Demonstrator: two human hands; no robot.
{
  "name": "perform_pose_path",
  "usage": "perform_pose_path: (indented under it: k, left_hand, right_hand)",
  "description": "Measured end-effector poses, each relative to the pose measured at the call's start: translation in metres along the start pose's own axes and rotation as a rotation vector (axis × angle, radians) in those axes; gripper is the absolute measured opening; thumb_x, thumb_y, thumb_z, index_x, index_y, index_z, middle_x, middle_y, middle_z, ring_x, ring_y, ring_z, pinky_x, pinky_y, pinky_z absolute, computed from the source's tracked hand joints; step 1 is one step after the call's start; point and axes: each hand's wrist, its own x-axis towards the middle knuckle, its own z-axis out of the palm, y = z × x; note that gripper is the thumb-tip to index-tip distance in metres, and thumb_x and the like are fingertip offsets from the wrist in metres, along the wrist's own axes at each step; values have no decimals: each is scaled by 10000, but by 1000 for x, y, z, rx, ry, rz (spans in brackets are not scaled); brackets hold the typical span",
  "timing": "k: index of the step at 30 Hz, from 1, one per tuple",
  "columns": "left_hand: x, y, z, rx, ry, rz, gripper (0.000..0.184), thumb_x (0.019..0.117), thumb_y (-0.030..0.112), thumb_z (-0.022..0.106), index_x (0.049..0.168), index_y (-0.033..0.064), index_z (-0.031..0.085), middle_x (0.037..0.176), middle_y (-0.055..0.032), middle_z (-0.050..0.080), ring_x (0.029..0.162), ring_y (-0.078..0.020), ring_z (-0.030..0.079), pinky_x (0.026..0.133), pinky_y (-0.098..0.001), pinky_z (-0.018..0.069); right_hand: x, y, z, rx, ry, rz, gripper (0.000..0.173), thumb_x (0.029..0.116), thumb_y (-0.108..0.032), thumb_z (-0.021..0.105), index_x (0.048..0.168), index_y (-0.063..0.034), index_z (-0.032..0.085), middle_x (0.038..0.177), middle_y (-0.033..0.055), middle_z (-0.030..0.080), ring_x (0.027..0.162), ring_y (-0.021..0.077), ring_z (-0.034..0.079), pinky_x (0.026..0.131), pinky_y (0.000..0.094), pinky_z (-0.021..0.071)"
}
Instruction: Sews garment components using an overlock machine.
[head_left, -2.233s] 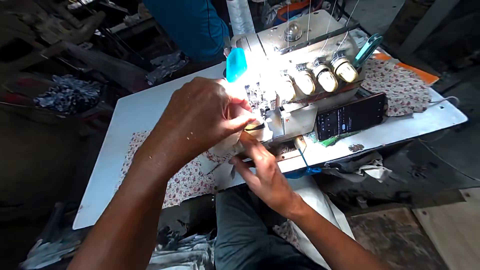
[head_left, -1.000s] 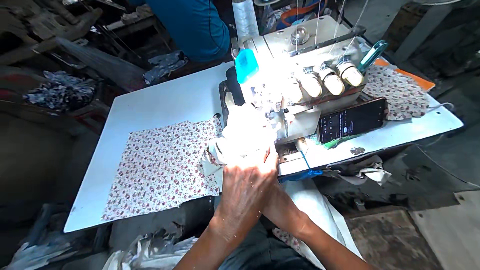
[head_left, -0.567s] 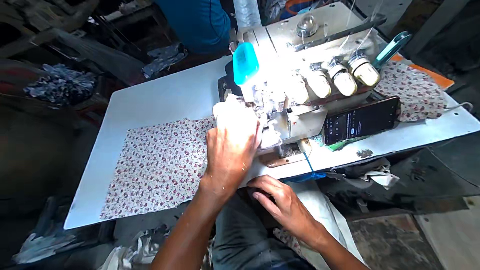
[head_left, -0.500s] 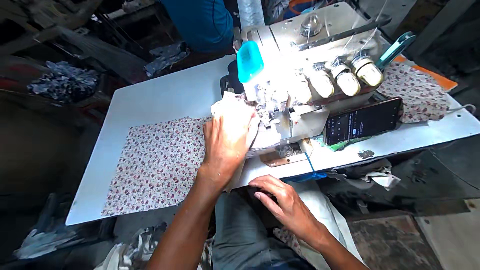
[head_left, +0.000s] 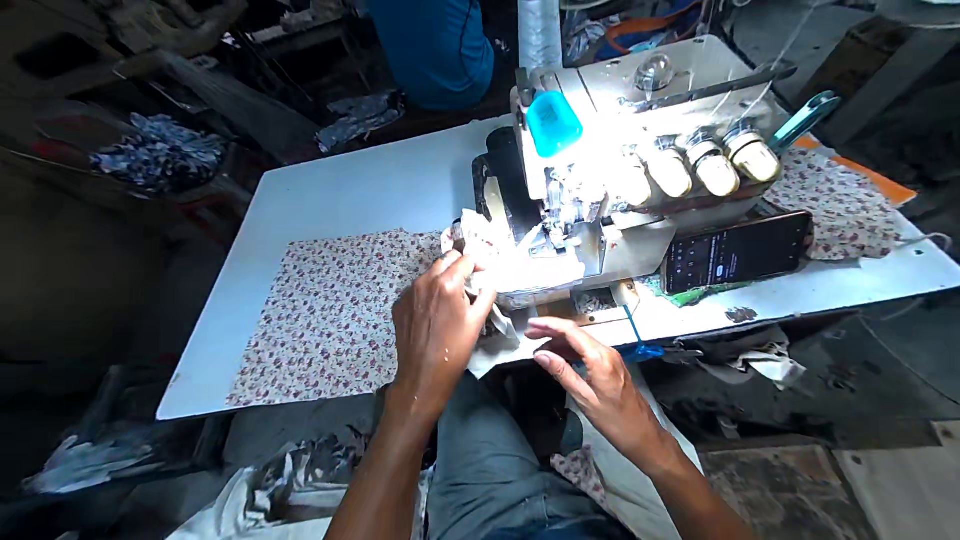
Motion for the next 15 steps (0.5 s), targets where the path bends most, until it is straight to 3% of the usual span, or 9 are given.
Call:
perform_pose_path:
  k: [4,5,6,7,9,11,13,15]
  left_hand:
    - [-33,18,12,-80,20,62,210,941,314,670,905,124,751,758,-23,653,603,-173,604,519,-369,470]
    - [-40,24,19,-114,5,96,222,962,314,654,915,126,763,772,-25,682,616,-174,634,528,-372,492]
    - [-44,32,25,-138,-11,137,221,970,293,640,924,123,773,793,-33,708,637,-182,667,540,-382,516]
    - [-46,39,32,-152,-23,173,222,975,277,630,931,118,778,806,-39,717,654,-191,684,549,-386,528]
    - [-46,53,45,-163,-33,225,233,991,273,624,940,109,782,814,-49,711,665,-211,692,554,-392,540]
    - [-41,63,53,-182,-28,258,228,989,270,636,943,104,785,798,-57,688,637,-227,673,524,-403,520]
    - [-33,69,44,-247,-22,271,225,981,280,652,916,103,774,793,-55,692,624,-211,655,516,-391,504]
    - [-24,66,13,-451,-91,255,230,1000,276,625,920,94,741,724,-12,630,589,-114,573,518,-294,473]
  right_hand:
    - [13,-5,-3,89,24,-28,528,1092,-382,449,1427,21,513,1263,79,683,1154,76,654,1022,268,531]
    - [16,-5,-5,117,37,-19,552,1093,-419,424,1429,7,523,1274,70,677,1169,59,639,1038,260,514]
    - [18,-4,-7,140,77,-4,525,1092,-419,423,1373,-7,588,1241,52,688,1140,41,640,1019,247,514]
    - [20,-2,-10,150,148,21,434,1091,-370,447,1244,-34,674,1137,18,707,1050,25,655,951,234,534]
    - [26,7,-20,129,327,69,238,1056,-176,522,1008,-61,724,923,-27,701,841,14,657,782,212,557]
    - [32,14,-34,84,442,111,175,1041,-124,553,965,-75,702,853,-48,667,759,2,618,704,193,522]
    - [30,14,-44,79,478,64,183,1063,-144,514,1074,-74,682,963,-38,676,866,11,636,775,206,531]
    - [21,12,-48,82,393,-72,292,1077,-226,508,1324,-75,549,1209,-33,638,1104,25,621,962,233,527]
